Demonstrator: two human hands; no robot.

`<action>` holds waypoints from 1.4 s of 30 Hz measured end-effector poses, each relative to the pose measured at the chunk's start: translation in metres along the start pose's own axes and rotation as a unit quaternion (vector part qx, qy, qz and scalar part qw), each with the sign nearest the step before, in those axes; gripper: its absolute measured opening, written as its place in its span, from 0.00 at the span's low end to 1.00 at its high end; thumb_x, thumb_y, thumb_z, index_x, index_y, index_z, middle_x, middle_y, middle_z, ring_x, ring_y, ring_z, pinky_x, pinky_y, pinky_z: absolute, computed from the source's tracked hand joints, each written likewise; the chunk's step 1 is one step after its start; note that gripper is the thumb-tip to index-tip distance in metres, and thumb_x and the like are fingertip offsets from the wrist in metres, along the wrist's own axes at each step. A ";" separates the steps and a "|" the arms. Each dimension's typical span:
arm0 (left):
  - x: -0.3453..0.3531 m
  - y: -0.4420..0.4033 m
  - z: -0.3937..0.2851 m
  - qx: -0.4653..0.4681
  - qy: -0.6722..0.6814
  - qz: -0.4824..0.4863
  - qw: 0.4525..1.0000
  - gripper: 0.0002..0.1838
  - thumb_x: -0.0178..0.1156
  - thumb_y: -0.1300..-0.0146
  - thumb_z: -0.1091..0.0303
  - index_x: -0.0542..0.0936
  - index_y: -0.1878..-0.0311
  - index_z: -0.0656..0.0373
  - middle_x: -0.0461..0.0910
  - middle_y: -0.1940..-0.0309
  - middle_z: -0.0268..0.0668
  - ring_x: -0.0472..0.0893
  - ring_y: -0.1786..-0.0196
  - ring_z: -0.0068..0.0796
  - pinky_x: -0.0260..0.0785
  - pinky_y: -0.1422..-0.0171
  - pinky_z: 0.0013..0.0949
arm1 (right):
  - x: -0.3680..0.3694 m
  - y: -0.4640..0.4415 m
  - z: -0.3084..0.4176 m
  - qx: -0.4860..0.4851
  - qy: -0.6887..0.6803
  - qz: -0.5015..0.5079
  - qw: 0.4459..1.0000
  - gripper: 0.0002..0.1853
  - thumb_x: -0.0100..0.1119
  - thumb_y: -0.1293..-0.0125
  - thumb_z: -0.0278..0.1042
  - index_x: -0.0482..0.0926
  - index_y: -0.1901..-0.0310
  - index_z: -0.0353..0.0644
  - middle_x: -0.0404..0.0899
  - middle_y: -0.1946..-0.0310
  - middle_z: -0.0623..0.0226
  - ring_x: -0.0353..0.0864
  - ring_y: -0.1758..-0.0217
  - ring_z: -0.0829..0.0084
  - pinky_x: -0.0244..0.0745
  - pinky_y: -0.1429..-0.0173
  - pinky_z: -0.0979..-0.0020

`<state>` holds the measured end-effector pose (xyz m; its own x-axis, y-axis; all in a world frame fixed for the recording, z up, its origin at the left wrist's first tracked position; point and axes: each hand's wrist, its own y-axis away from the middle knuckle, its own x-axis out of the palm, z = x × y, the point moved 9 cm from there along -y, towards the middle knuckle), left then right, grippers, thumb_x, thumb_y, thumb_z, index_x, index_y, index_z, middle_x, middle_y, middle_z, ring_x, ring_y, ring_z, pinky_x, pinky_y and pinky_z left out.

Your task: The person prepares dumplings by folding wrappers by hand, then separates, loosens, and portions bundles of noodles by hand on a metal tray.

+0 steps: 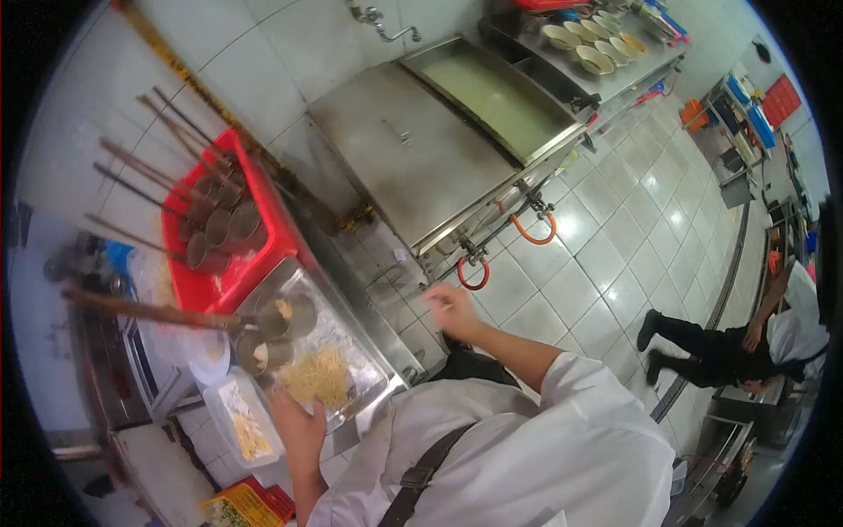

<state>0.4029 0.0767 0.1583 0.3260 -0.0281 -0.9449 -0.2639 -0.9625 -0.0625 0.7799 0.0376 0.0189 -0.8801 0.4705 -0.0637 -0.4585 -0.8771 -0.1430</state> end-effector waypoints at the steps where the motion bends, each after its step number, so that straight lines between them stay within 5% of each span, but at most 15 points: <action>1: 0.026 -0.008 0.004 -0.040 -0.024 0.053 0.998 0.41 0.66 0.41 0.64 0.59 0.28 0.72 0.70 0.39 0.63 0.70 0.37 0.62 0.61 0.31 0.54 | -0.052 -0.002 -0.061 0.099 -0.023 -0.084 0.991 0.09 0.53 0.35 0.19 0.81 0.59 0.42 0.80 0.67 0.71 0.74 0.65 0.80 0.69 0.60 0.76; 2: 0.031 -0.016 -0.016 -0.153 0.055 0.157 0.974 0.48 0.67 0.39 0.60 0.51 0.24 0.72 0.65 0.31 0.61 0.65 0.28 0.57 0.57 0.24 0.48 | -0.107 -0.006 -0.116 0.111 -0.068 -0.216 0.968 0.10 0.50 0.34 0.25 0.81 0.56 0.42 0.77 0.70 0.72 0.72 0.71 0.80 0.67 0.67 0.79; 3: 0.042 -0.024 -0.023 -0.149 0.054 0.162 0.974 0.48 0.67 0.39 0.60 0.51 0.24 0.72 0.65 0.31 0.61 0.65 0.28 0.57 0.57 0.24 0.48 | -0.154 -0.001 -0.158 0.286 -0.083 -0.270 0.916 0.13 0.49 0.32 0.28 0.77 0.48 0.44 0.78 0.67 0.72 0.73 0.68 0.78 0.71 0.63 0.76; 5: 0.063 -0.030 -0.036 -0.064 -0.043 0.153 0.985 0.48 0.68 0.42 0.58 0.54 0.26 0.72 0.59 0.30 0.66 0.60 0.29 0.68 0.52 0.24 0.58 | -0.224 0.012 -0.251 0.408 -0.289 -0.408 0.764 0.17 0.46 0.29 0.31 0.72 0.41 0.44 0.79 0.61 0.73 0.76 0.63 0.75 0.75 0.54 0.68; 13: 0.117 -0.019 0.002 -0.070 -0.206 0.220 0.951 0.52 0.71 0.47 0.51 0.56 0.25 0.65 0.51 0.27 0.64 0.51 0.28 0.71 0.48 0.26 0.66 | -0.350 -0.060 -0.432 0.418 -0.280 -0.438 0.745 0.06 0.52 0.28 0.29 0.72 0.52 0.45 0.75 0.61 0.70 0.79 0.55 0.70 0.79 0.47 0.58; 15: 0.115 -0.022 -0.001 -0.091 -0.205 0.210 0.952 0.50 0.70 0.45 0.50 0.57 0.25 0.63 0.51 0.27 0.64 0.51 0.27 0.69 0.45 0.24 0.65 | -0.370 -0.075 -0.485 0.408 -0.197 -0.343 0.823 0.07 0.54 0.29 0.25 0.72 0.51 0.44 0.73 0.60 0.68 0.78 0.54 0.69 0.79 0.46 0.56; 19: 0.111 -0.020 0.004 -0.087 -0.166 0.190 0.964 0.50 0.70 0.45 0.50 0.58 0.25 0.60 0.49 0.25 0.62 0.51 0.25 0.64 0.40 0.23 0.65 | -0.366 -0.089 -0.409 0.329 -0.323 -0.501 0.733 0.01 0.53 0.27 0.32 0.74 0.58 0.47 0.73 0.63 0.71 0.77 0.56 0.73 0.73 0.45 0.56; 22: 0.108 -0.014 0.010 -0.122 -0.161 0.163 0.966 0.52 0.71 0.44 0.47 0.56 0.23 0.58 0.44 0.22 0.58 0.45 0.22 0.64 0.35 0.21 0.63 | -0.363 -0.042 -0.386 0.204 -0.331 -0.493 0.779 0.04 0.52 0.27 0.38 0.73 0.61 0.52 0.73 0.68 0.77 0.74 0.61 0.76 0.69 0.53 0.64; 24: 0.101 -0.013 0.013 -0.098 -0.170 0.090 0.976 0.53 0.74 0.47 0.51 0.57 0.24 0.59 0.48 0.22 0.56 0.49 0.22 0.64 0.33 0.20 0.62 | -0.310 0.007 -0.363 0.331 -0.345 -0.482 0.734 0.04 0.55 0.32 0.39 0.72 0.58 0.57 0.73 0.68 0.81 0.74 0.60 0.81 0.69 0.55 0.65; 29: 0.072 -0.020 0.034 -0.136 -0.014 0.040 0.990 0.23 0.61 0.45 0.76 0.77 0.43 0.65 0.73 0.42 0.56 0.68 0.35 0.62 0.61 0.29 0.53 | -0.173 0.081 -0.256 0.441 -0.174 -0.267 0.839 0.07 0.50 0.34 0.24 0.71 0.68 0.50 0.70 0.75 0.76 0.71 0.69 0.81 0.67 0.60 0.74; 31: 0.032 -0.023 0.026 -0.102 -0.054 -0.029 0.993 0.17 0.65 0.47 0.76 0.78 0.52 0.65 0.76 0.49 0.52 0.74 0.45 0.55 0.67 0.40 0.50 | -0.106 0.050 -0.147 0.241 -0.065 -0.074 0.965 0.09 0.47 0.37 0.16 0.72 0.67 0.44 0.73 0.71 0.70 0.73 0.66 0.78 0.70 0.58 0.72; 33: -0.022 -0.026 -0.006 -0.035 -0.083 -0.132 0.987 0.14 0.69 0.47 0.73 0.77 0.58 0.63 0.76 0.55 0.48 0.76 0.53 0.46 0.69 0.50 0.45 | -0.033 0.030 -0.031 0.133 -0.088 0.050 0.986 0.09 0.47 0.39 0.14 0.73 0.66 0.41 0.75 0.69 0.67 0.74 0.65 0.74 0.71 0.57 0.71; 35: -0.050 -0.014 -0.003 -0.014 -0.074 -0.202 0.977 0.15 0.71 0.46 0.71 0.77 0.59 0.62 0.77 0.58 0.46 0.77 0.58 0.41 0.70 0.54 0.41 | 0.037 0.018 0.078 -0.084 -0.121 0.207 0.967 0.10 0.49 0.41 0.12 0.76 0.63 0.38 0.77 0.64 0.58 0.77 0.61 0.66 0.73 0.54 0.69; 37: -0.044 -0.005 0.037 -0.150 0.237 -0.129 0.951 0.14 0.72 0.41 0.67 0.77 0.60 0.61 0.77 0.67 0.37 0.76 0.64 0.28 0.70 0.58 0.33 | 0.105 0.020 0.149 -0.155 -0.076 0.328 0.929 0.13 0.63 0.42 0.20 0.77 0.54 0.38 0.77 0.57 0.54 0.79 0.52 0.57 0.75 0.48 0.63; 42: -0.112 -0.023 0.000 -0.094 0.441 -0.170 0.876 0.12 0.68 0.34 0.65 0.75 0.61 0.60 0.76 0.71 0.27 0.74 0.66 0.16 0.69 0.61 0.26 | 0.253 0.025 0.180 -0.230 0.093 0.427 0.870 0.33 0.72 0.45 0.39 0.72 0.39 0.36 0.76 0.47 0.48 0.76 0.41 0.45 0.72 0.38 0.53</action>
<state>0.3727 0.1022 0.2657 0.9532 0.1513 -0.2619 0.1117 -0.9808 -0.1600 0.5235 0.1173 0.1773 -0.8211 -0.2883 -0.4926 0.4876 -0.8030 -0.3428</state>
